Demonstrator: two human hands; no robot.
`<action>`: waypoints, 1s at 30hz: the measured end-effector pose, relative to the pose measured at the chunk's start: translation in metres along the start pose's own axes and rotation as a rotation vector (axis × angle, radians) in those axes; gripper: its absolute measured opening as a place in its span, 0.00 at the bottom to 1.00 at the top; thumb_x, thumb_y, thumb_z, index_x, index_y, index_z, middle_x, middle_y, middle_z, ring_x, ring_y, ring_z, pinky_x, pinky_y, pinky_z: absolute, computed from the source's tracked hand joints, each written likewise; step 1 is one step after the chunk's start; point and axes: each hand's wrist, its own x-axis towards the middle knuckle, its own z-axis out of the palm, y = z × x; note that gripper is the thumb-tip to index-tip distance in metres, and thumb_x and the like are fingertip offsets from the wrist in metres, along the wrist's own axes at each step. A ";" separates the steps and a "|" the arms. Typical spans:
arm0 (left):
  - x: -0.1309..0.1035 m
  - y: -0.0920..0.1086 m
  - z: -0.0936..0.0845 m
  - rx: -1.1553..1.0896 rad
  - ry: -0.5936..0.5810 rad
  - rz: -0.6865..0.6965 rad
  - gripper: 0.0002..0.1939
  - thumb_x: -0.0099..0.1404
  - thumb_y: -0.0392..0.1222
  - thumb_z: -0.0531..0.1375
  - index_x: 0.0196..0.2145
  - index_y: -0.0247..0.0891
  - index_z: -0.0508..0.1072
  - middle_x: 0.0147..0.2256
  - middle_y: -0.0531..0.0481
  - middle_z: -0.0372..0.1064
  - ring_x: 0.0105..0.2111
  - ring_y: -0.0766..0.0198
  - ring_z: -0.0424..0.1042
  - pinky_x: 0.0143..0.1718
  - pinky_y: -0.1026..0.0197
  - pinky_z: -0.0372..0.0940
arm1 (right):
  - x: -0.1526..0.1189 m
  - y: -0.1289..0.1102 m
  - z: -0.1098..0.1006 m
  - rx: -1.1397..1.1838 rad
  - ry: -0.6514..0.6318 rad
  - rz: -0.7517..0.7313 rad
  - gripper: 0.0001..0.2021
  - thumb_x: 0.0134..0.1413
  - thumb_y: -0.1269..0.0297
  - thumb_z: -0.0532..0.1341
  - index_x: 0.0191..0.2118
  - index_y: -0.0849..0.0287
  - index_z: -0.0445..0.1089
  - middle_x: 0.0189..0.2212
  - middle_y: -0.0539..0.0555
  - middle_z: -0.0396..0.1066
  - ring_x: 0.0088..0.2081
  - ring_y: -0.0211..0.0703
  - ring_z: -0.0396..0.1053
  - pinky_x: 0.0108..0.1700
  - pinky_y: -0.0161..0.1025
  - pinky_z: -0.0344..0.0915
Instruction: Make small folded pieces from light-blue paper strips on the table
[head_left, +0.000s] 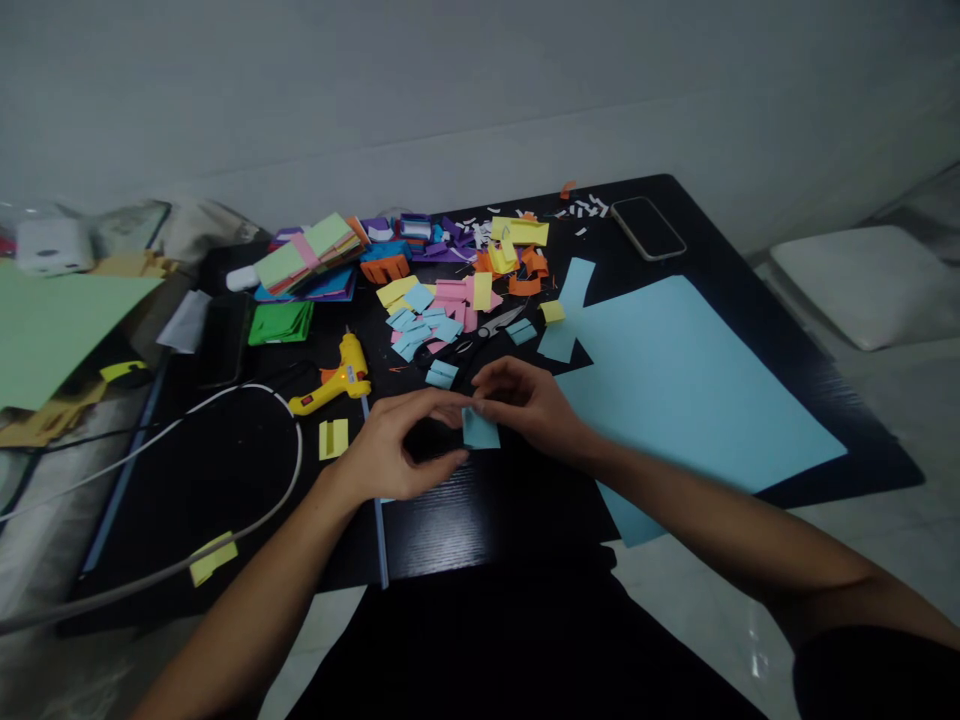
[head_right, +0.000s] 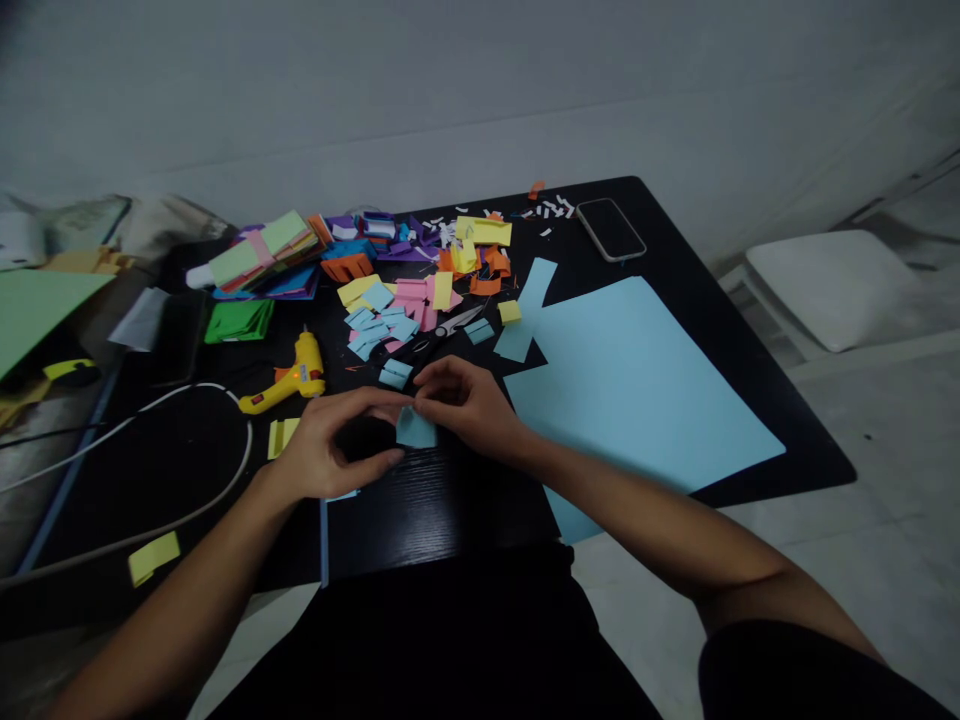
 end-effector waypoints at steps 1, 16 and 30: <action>0.000 0.000 0.001 0.003 0.012 -0.005 0.23 0.60 0.36 0.69 0.54 0.38 0.75 0.38 0.49 0.80 0.37 0.62 0.80 0.42 0.61 0.75 | 0.000 0.000 0.000 0.004 -0.012 0.014 0.13 0.51 0.65 0.72 0.41 0.58 0.72 0.33 0.50 0.78 0.35 0.39 0.76 0.42 0.39 0.72; 0.003 0.001 0.005 -0.030 0.096 -0.006 0.09 0.61 0.30 0.68 0.40 0.36 0.78 0.32 0.51 0.79 0.31 0.68 0.78 0.36 0.68 0.73 | -0.001 -0.004 -0.001 0.040 -0.090 0.101 0.17 0.49 0.65 0.74 0.44 0.57 0.71 0.33 0.50 0.79 0.33 0.38 0.77 0.40 0.39 0.72; 0.003 0.001 0.005 -0.058 0.082 -0.073 0.10 0.62 0.30 0.67 0.41 0.38 0.80 0.32 0.52 0.81 0.30 0.67 0.80 0.37 0.67 0.76 | -0.004 -0.005 -0.001 -0.075 -0.114 0.037 0.12 0.50 0.64 0.75 0.40 0.58 0.76 0.34 0.50 0.76 0.36 0.38 0.74 0.41 0.38 0.71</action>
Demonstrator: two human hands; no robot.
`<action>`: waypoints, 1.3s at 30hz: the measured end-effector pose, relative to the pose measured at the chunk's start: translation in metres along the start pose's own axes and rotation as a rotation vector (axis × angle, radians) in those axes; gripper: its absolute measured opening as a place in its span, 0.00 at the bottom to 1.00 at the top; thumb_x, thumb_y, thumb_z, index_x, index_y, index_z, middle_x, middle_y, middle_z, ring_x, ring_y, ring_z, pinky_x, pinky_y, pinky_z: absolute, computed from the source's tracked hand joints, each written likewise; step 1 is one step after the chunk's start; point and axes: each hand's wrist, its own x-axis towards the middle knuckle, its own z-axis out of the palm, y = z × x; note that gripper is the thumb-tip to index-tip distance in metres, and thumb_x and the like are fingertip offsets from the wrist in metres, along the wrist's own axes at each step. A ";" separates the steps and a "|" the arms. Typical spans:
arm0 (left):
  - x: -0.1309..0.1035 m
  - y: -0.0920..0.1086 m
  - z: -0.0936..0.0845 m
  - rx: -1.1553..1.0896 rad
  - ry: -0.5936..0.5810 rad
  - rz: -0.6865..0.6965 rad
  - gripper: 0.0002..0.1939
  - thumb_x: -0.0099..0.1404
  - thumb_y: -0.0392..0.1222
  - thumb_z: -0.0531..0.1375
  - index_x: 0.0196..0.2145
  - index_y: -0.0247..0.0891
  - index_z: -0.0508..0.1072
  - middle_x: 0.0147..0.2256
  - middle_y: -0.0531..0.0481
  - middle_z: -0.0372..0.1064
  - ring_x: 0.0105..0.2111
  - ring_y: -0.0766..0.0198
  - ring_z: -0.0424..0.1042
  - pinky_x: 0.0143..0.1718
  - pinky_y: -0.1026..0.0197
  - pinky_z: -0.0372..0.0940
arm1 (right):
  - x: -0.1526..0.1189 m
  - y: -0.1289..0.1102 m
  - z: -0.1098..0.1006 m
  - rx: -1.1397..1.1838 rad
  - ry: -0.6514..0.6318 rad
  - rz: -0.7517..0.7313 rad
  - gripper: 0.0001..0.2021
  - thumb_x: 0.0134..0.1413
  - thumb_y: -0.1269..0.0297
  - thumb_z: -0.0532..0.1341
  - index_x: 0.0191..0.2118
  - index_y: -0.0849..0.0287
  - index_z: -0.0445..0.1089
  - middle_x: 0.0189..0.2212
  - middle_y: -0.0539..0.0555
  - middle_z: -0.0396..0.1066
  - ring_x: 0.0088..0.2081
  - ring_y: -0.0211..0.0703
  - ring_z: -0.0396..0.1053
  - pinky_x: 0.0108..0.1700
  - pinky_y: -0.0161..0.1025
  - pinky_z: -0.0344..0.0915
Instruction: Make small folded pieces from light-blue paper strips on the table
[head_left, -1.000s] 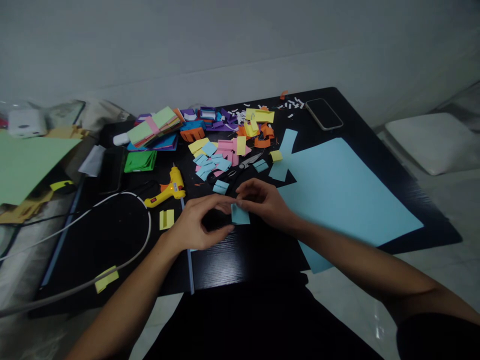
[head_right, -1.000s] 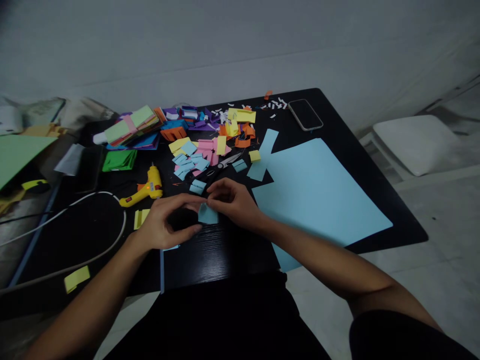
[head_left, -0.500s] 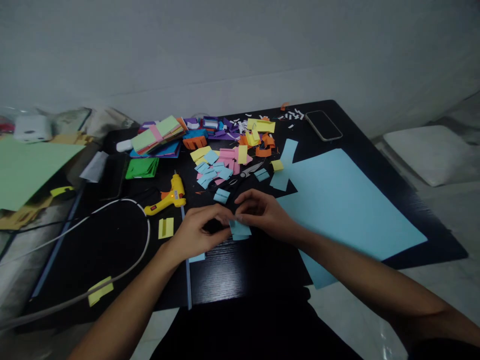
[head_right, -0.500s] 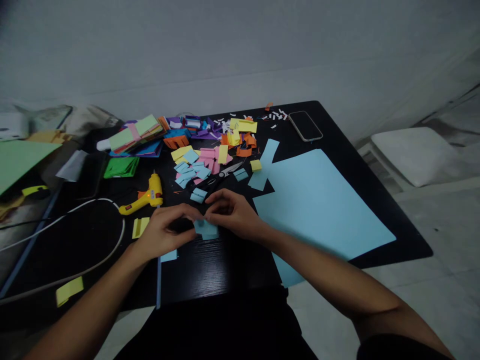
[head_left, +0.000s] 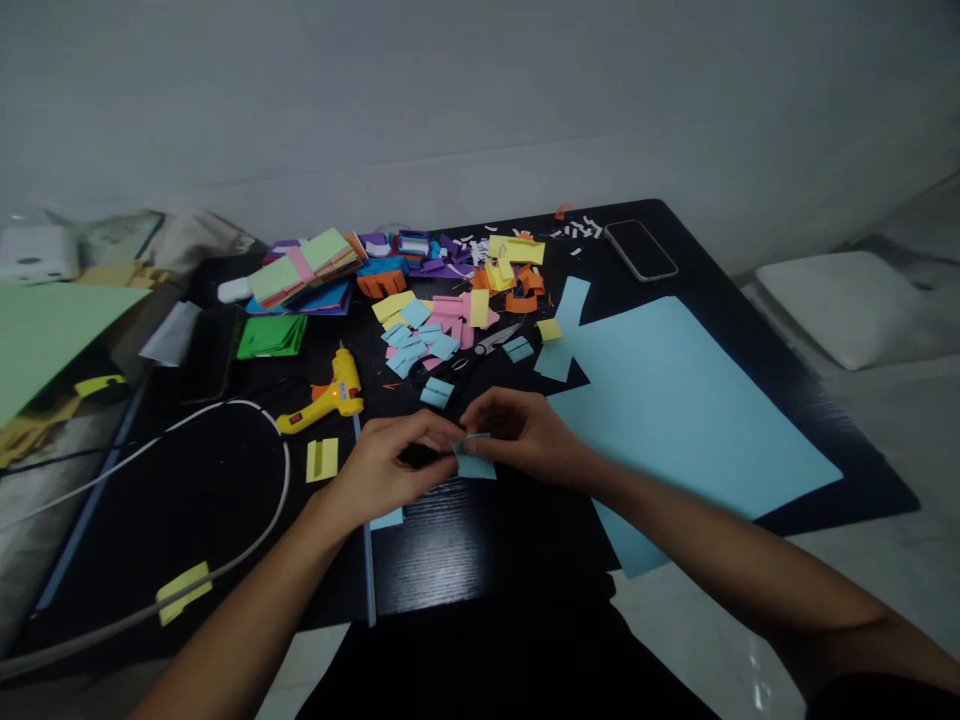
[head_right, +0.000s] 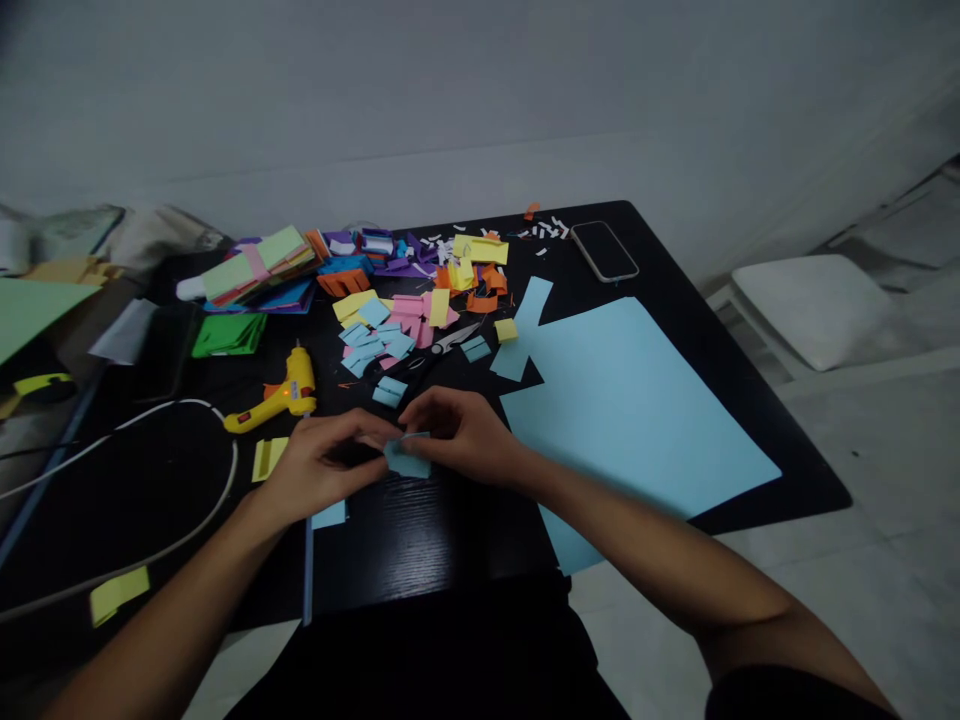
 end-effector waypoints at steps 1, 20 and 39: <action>0.000 0.000 0.000 -0.002 0.003 0.001 0.10 0.62 0.30 0.67 0.41 0.37 0.80 0.33 0.52 0.81 0.30 0.67 0.80 0.37 0.67 0.76 | 0.000 0.000 0.000 -0.013 0.007 0.000 0.13 0.50 0.63 0.74 0.40 0.58 0.76 0.34 0.50 0.76 0.36 0.38 0.74 0.40 0.38 0.71; 0.002 -0.003 0.001 -0.047 -0.047 -0.104 0.11 0.62 0.30 0.66 0.43 0.38 0.81 0.34 0.52 0.82 0.32 0.66 0.81 0.39 0.67 0.76 | -0.001 -0.002 -0.005 -0.299 0.000 -0.121 0.07 0.60 0.63 0.67 0.43 0.59 0.76 0.34 0.53 0.79 0.35 0.40 0.76 0.37 0.37 0.71; 0.004 -0.003 0.000 -0.030 -0.038 -0.101 0.11 0.62 0.30 0.66 0.42 0.37 0.80 0.33 0.51 0.81 0.32 0.66 0.80 0.39 0.65 0.76 | 0.001 0.002 -0.005 -0.203 0.026 -0.074 0.08 0.58 0.63 0.68 0.42 0.58 0.76 0.36 0.53 0.78 0.37 0.41 0.77 0.42 0.40 0.72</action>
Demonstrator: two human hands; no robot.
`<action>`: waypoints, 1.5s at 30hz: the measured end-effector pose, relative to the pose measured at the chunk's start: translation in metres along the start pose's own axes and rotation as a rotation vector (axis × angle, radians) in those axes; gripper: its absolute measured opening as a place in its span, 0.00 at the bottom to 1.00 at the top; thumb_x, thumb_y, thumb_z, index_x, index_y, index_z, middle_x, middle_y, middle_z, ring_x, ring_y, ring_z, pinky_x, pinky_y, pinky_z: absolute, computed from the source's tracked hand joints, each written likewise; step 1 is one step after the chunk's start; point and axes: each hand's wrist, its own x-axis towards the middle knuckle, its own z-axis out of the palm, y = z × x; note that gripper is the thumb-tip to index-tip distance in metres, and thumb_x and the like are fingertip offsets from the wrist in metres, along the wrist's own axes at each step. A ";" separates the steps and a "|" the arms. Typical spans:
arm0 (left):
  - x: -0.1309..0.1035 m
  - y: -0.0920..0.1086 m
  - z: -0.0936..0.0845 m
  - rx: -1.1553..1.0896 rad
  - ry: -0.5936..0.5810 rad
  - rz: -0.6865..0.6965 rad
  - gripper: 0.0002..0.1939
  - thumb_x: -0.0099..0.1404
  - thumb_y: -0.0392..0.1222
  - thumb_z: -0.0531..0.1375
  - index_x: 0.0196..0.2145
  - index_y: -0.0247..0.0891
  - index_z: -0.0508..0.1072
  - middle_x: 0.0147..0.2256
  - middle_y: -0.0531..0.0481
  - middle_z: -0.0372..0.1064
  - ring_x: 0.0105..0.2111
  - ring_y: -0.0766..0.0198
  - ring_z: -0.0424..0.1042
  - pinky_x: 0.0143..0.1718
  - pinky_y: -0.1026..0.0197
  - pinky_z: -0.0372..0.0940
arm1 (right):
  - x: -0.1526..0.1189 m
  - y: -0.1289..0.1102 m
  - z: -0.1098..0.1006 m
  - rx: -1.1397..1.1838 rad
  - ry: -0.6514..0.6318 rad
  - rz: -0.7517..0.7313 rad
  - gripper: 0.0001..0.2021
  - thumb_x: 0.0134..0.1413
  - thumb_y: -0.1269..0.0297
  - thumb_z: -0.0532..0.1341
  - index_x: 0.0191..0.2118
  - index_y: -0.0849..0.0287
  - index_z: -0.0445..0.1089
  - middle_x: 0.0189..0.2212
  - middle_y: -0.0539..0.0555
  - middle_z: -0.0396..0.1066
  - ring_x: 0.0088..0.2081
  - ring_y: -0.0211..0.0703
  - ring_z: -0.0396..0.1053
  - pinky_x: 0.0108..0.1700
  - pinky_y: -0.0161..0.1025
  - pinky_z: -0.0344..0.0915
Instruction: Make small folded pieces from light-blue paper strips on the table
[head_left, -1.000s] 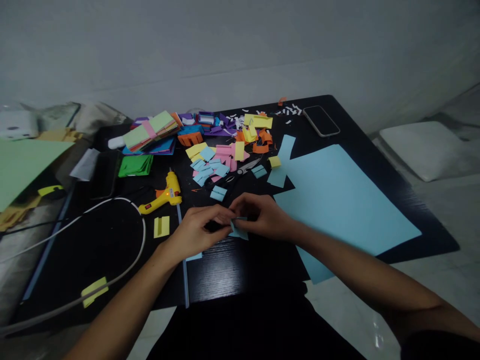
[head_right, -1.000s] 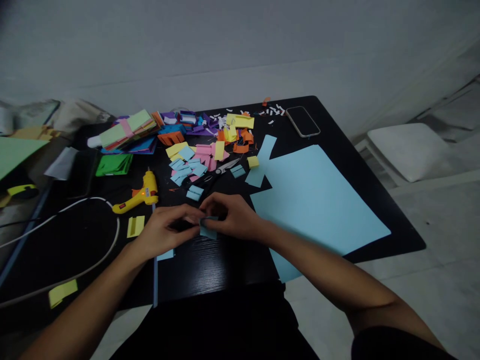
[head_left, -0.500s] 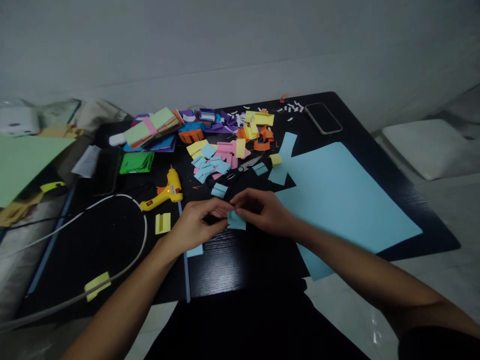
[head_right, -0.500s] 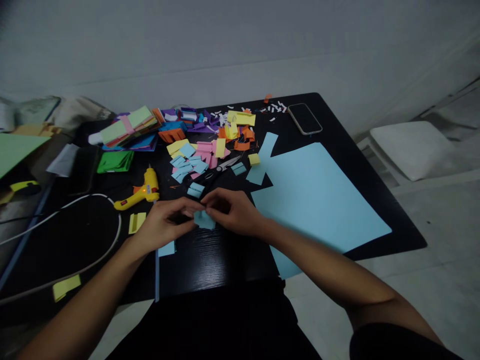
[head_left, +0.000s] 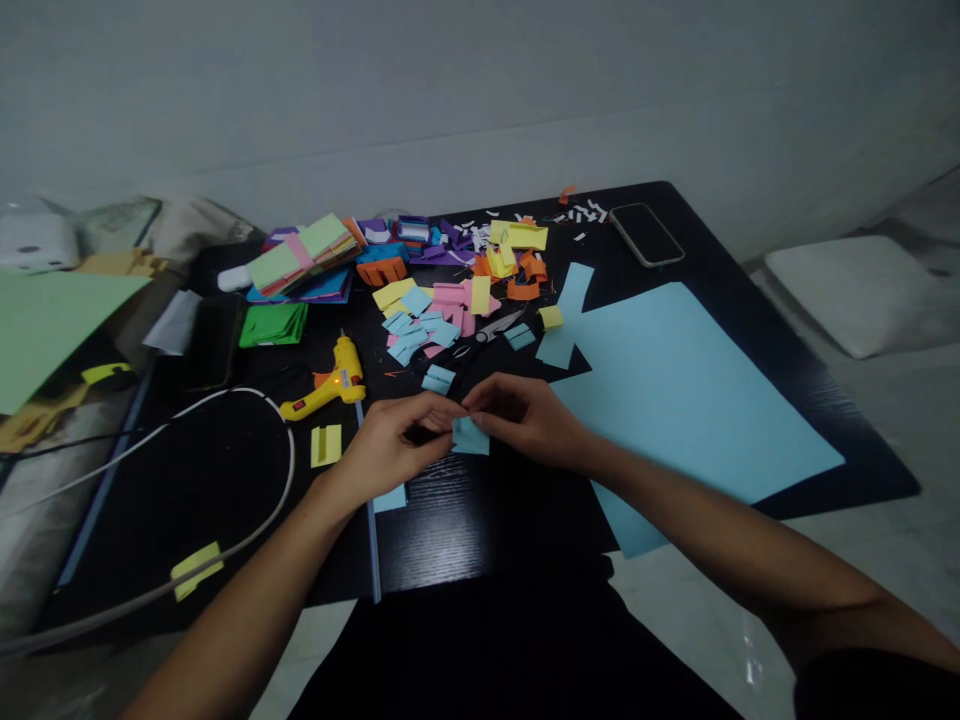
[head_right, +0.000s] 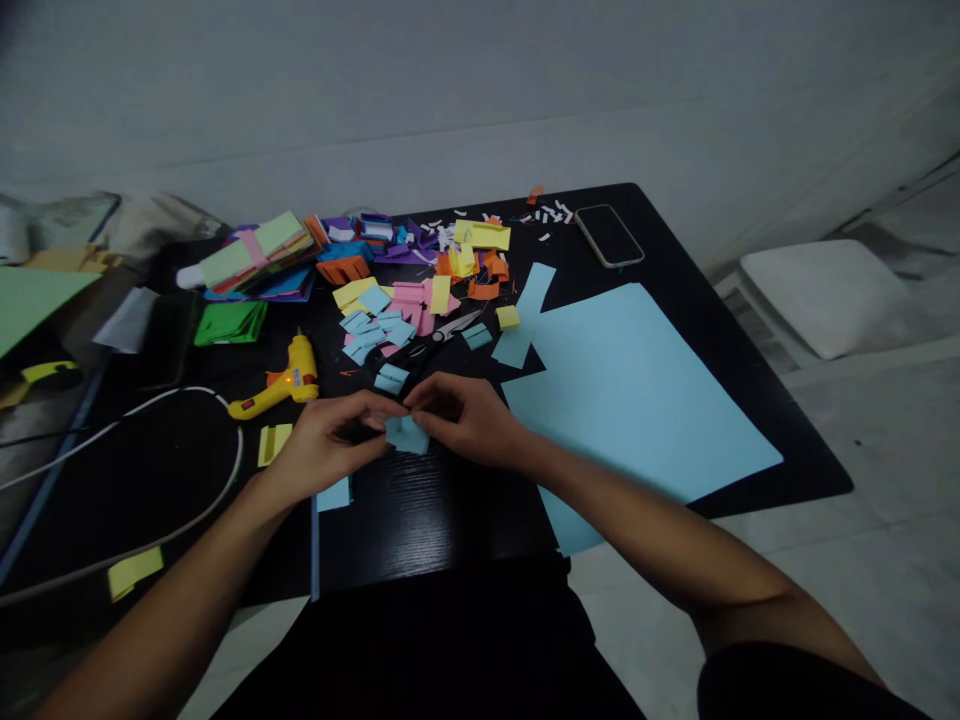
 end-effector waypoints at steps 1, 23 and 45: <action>0.000 0.000 0.000 -0.002 0.000 0.001 0.11 0.62 0.30 0.66 0.42 0.37 0.80 0.33 0.51 0.81 0.32 0.66 0.80 0.39 0.65 0.76 | 0.000 0.000 0.000 -0.003 0.005 0.003 0.08 0.57 0.63 0.69 0.41 0.58 0.76 0.36 0.53 0.78 0.37 0.41 0.76 0.42 0.40 0.72; -0.004 -0.010 0.006 -0.231 -0.037 -0.163 0.09 0.74 0.44 0.60 0.49 0.39 0.72 0.35 0.52 0.72 0.34 0.66 0.72 0.37 0.64 0.68 | -0.001 -0.001 0.003 0.007 0.073 -0.095 0.07 0.58 0.66 0.67 0.42 0.55 0.79 0.39 0.53 0.78 0.40 0.43 0.76 0.44 0.42 0.71; -0.001 -0.002 0.015 -0.420 0.060 -0.315 0.11 0.69 0.47 0.65 0.37 0.37 0.75 0.28 0.52 0.74 0.29 0.64 0.73 0.33 0.62 0.65 | -0.003 0.001 0.011 0.096 0.191 -0.109 0.04 0.54 0.68 0.71 0.37 0.55 0.81 0.34 0.50 0.82 0.36 0.41 0.78 0.42 0.39 0.74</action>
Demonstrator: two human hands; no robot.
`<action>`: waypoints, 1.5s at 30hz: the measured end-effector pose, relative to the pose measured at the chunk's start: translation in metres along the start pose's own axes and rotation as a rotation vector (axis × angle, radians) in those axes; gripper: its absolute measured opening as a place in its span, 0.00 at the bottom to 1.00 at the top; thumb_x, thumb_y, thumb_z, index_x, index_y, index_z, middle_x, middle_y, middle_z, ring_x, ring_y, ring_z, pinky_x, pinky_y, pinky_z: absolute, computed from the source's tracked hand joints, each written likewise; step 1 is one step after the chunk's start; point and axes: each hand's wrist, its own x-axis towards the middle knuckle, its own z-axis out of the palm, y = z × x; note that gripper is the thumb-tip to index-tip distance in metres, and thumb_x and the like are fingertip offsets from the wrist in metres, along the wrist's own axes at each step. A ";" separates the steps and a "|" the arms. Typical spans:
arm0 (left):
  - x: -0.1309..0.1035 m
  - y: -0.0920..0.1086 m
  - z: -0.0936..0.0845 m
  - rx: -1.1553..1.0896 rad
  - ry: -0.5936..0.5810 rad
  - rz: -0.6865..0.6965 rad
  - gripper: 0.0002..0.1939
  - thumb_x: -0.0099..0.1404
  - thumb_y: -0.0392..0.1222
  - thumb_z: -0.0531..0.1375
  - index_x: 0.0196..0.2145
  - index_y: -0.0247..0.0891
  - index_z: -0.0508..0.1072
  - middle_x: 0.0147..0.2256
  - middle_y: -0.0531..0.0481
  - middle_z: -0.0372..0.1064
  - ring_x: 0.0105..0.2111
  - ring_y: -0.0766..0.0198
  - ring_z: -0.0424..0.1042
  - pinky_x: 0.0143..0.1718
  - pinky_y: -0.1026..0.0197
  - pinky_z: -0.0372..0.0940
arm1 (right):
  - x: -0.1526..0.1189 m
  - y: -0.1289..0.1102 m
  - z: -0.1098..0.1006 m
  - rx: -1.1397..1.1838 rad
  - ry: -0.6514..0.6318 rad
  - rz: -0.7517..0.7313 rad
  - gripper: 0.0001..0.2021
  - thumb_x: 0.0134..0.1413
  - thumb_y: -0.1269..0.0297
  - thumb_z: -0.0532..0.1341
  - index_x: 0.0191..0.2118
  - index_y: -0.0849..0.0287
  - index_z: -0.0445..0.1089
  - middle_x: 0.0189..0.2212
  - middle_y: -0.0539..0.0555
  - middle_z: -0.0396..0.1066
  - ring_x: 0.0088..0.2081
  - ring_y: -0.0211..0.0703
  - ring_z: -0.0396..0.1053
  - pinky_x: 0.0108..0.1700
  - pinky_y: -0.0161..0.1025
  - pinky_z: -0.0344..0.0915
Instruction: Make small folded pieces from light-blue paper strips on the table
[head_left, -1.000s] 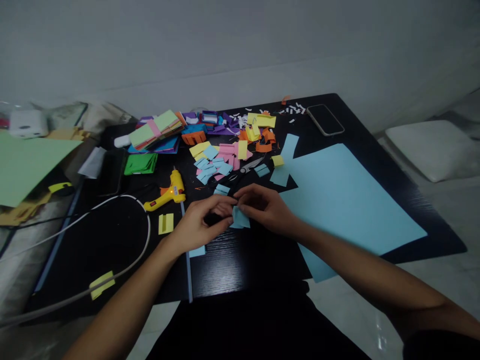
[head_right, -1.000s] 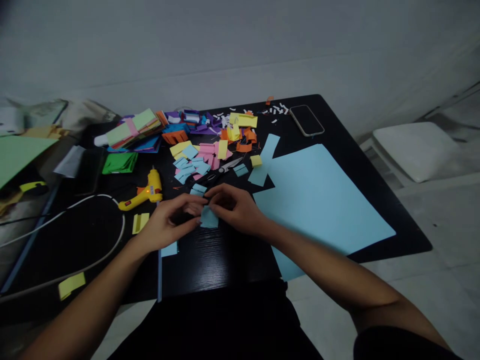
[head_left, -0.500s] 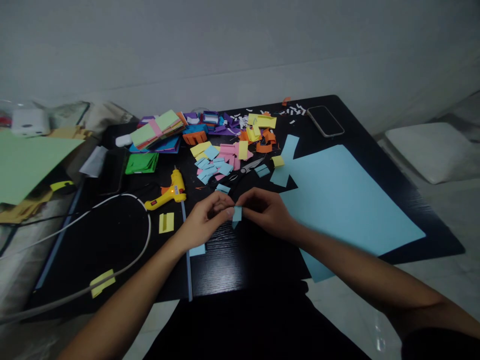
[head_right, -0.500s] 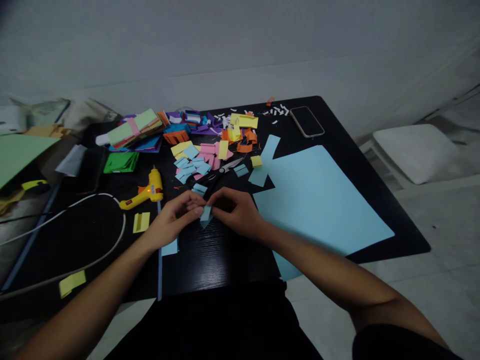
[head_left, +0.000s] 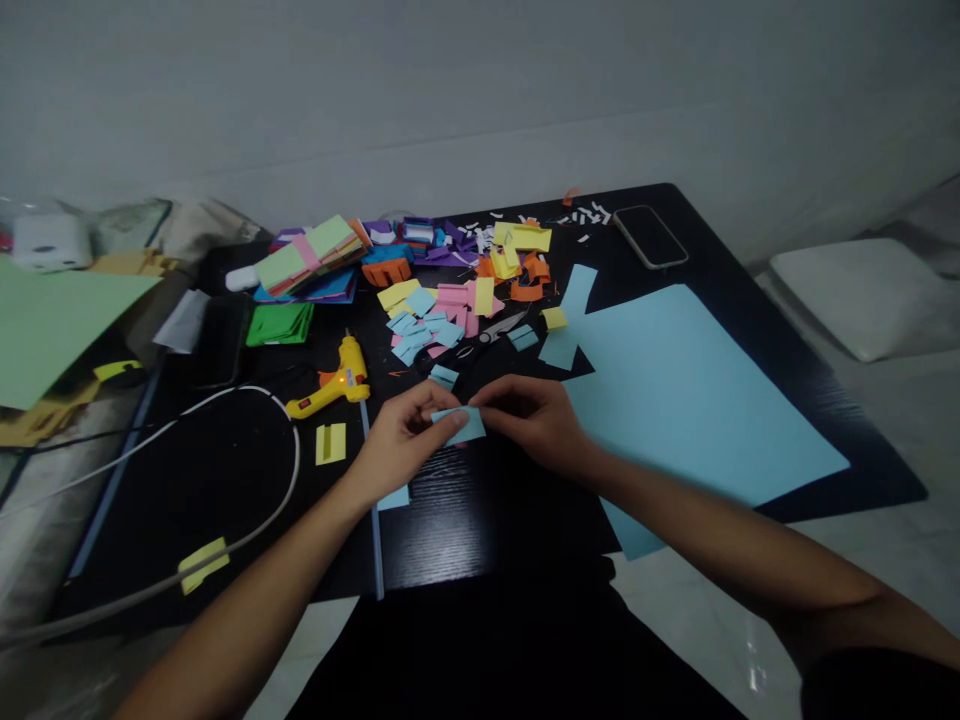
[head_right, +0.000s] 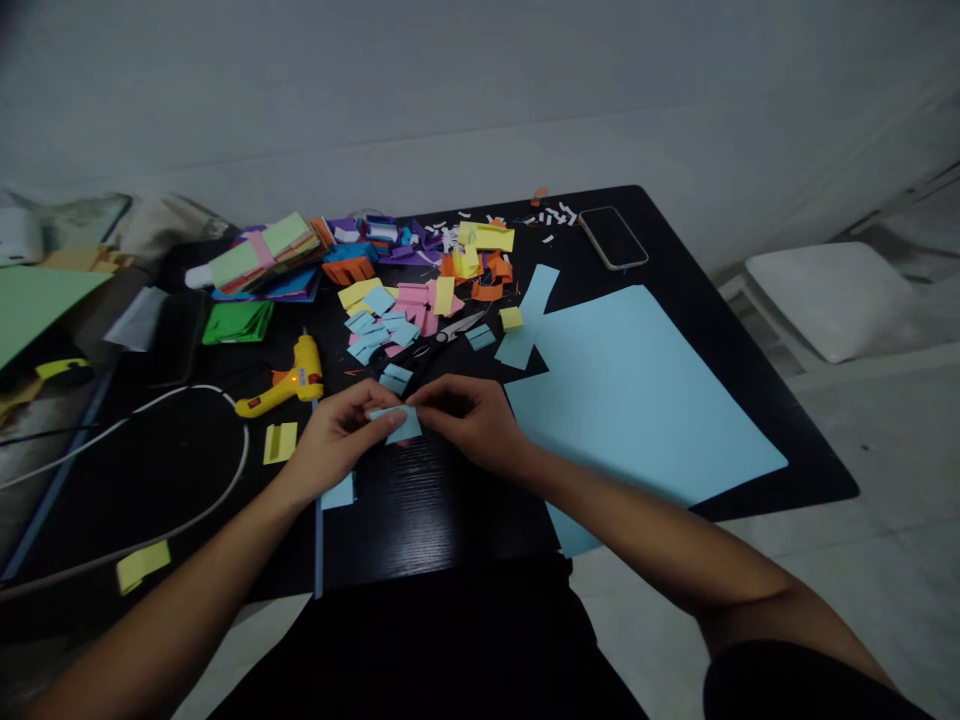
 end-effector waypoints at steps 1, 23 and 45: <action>0.000 0.000 0.000 0.002 0.004 0.010 0.10 0.69 0.47 0.65 0.38 0.37 0.75 0.28 0.52 0.74 0.29 0.64 0.74 0.33 0.63 0.65 | 0.000 0.000 -0.001 0.018 -0.002 0.009 0.04 0.54 0.67 0.71 0.37 0.55 0.81 0.34 0.50 0.82 0.36 0.41 0.79 0.43 0.39 0.74; 0.000 0.006 -0.002 0.065 0.048 0.076 0.08 0.68 0.44 0.66 0.35 0.36 0.77 0.27 0.52 0.75 0.25 0.66 0.77 0.27 0.66 0.69 | 0.002 -0.004 -0.003 0.057 -0.006 0.063 0.08 0.51 0.63 0.75 0.37 0.56 0.81 0.34 0.51 0.82 0.37 0.42 0.79 0.45 0.41 0.77; 0.004 0.010 -0.006 -0.021 -0.038 0.033 0.13 0.68 0.49 0.66 0.36 0.36 0.76 0.26 0.50 0.79 0.27 0.62 0.79 0.32 0.61 0.74 | 0.003 -0.008 -0.005 0.194 -0.100 0.112 0.09 0.53 0.62 0.75 0.40 0.55 0.82 0.35 0.51 0.82 0.38 0.41 0.79 0.46 0.42 0.76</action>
